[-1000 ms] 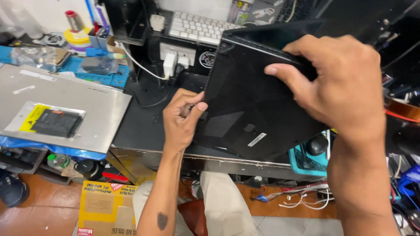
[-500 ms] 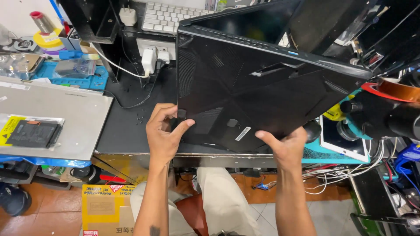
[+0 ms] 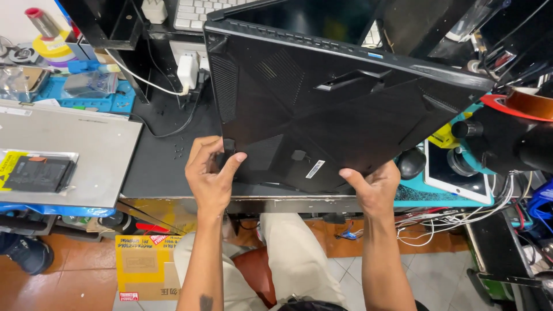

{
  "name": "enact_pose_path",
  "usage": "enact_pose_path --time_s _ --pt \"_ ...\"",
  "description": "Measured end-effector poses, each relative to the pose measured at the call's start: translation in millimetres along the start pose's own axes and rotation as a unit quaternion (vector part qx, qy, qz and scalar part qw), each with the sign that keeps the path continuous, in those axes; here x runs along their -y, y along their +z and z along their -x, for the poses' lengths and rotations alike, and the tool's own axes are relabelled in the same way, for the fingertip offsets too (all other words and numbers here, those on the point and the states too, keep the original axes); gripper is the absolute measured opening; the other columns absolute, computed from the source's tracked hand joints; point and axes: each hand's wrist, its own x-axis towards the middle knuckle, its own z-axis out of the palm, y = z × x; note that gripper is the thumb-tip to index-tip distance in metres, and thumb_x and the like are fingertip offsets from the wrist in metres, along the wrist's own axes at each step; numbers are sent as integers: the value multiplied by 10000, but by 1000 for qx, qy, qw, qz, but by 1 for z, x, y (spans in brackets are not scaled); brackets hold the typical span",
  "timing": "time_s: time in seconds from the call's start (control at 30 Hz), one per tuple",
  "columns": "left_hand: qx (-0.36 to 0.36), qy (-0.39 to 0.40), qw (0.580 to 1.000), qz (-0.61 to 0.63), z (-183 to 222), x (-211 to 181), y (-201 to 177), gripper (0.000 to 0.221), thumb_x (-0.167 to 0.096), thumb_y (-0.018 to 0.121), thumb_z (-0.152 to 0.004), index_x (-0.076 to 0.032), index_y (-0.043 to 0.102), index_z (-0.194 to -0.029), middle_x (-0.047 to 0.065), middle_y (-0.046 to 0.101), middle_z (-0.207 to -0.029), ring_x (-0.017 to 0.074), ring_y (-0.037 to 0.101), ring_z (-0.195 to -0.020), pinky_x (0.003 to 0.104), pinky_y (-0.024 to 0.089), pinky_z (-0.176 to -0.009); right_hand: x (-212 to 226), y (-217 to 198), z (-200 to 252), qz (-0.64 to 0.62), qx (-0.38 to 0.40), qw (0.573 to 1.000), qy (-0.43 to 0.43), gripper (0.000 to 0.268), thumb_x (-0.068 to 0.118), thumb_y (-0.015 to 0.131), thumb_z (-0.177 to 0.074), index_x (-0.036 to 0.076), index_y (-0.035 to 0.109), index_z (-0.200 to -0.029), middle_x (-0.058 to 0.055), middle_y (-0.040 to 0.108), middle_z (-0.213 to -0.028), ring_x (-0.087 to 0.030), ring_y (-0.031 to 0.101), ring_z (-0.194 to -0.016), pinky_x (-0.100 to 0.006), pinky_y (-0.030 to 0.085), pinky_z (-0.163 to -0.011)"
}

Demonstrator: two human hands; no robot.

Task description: The person is repairing a laptop by reattaching the screen bezel, fitting the bottom cover, and securing it with a screwdriver.

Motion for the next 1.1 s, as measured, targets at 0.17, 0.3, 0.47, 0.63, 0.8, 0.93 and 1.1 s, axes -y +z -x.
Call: enact_pose_path --time_s 0.17,0.3,0.47,0.63,0.8,0.93,1.1 --pt "0 -4 1000 -8 0 -2 -2 290 -2 898 -797 33 768 -1054 122 640 -889 176 647 -844 356 553 -814 -37 -10 26 -75 -35 996 -16 193 -28 757 -866 -50 686 -1045 -152 715 -864 -172 685 -875 -415 597 -885" --pt "7 1 1000 3 -2 9 -7 275 22 906 -776 59 761 -1006 160 617 -835 194 644 -805 373 559 -782 -54 -16 32 -85 -38 995 -39 168 -56 705 -893 -60 670 -1056 -171 714 -875 -191 695 -915 -429 586 -932" --pt "-9 4 1000 -13 4 -2 -1 292 13 893 -797 54 765 -1057 144 649 -889 190 659 -846 365 562 -815 -51 -13 35 -77 -35 996 -18 183 -44 695 -910 -43 670 -1091 -173 732 -917 -181 689 -937 -413 578 -923" --pt "-19 -3 1000 -22 23 19 0 362 5 914 -769 48 761 -1094 129 658 -945 192 661 -884 365 565 -858 -30 1 37 -18 -7 999 29 356 -49 850 -764 -42 684 -1080 -170 746 -907 -176 687 -918 -427 590 -902" --pt "-12 -68 997 42 27 56 -10 283 3 903 -771 33 760 -1013 78 612 -857 100 534 -820 284 508 -813 -70 -1 54 -13 33 997 66 225 -91 845 -758 -39 744 -952 -154 768 -847 -166 685 -900 -414 592 -811" --pt "-6 -65 997 42 23 52 -13 276 5 922 -742 39 758 -961 86 601 -813 105 537 -795 286 503 -779 -81 -3 54 -27 38 998 52 174 -109 810 -780 -46 751 -931 -169 763 -817 -174 682 -807 -416 590 -798" --pt "14 -76 996 47 15 33 -12 284 -5 918 -740 44 750 -965 114 636 -808 125 596 -796 325 528 -790 -68 -3 44 -6 51 997 53 183 -62 838 -783 -16 736 -928 -138 744 -809 -130 617 -829 -411 578 -790"
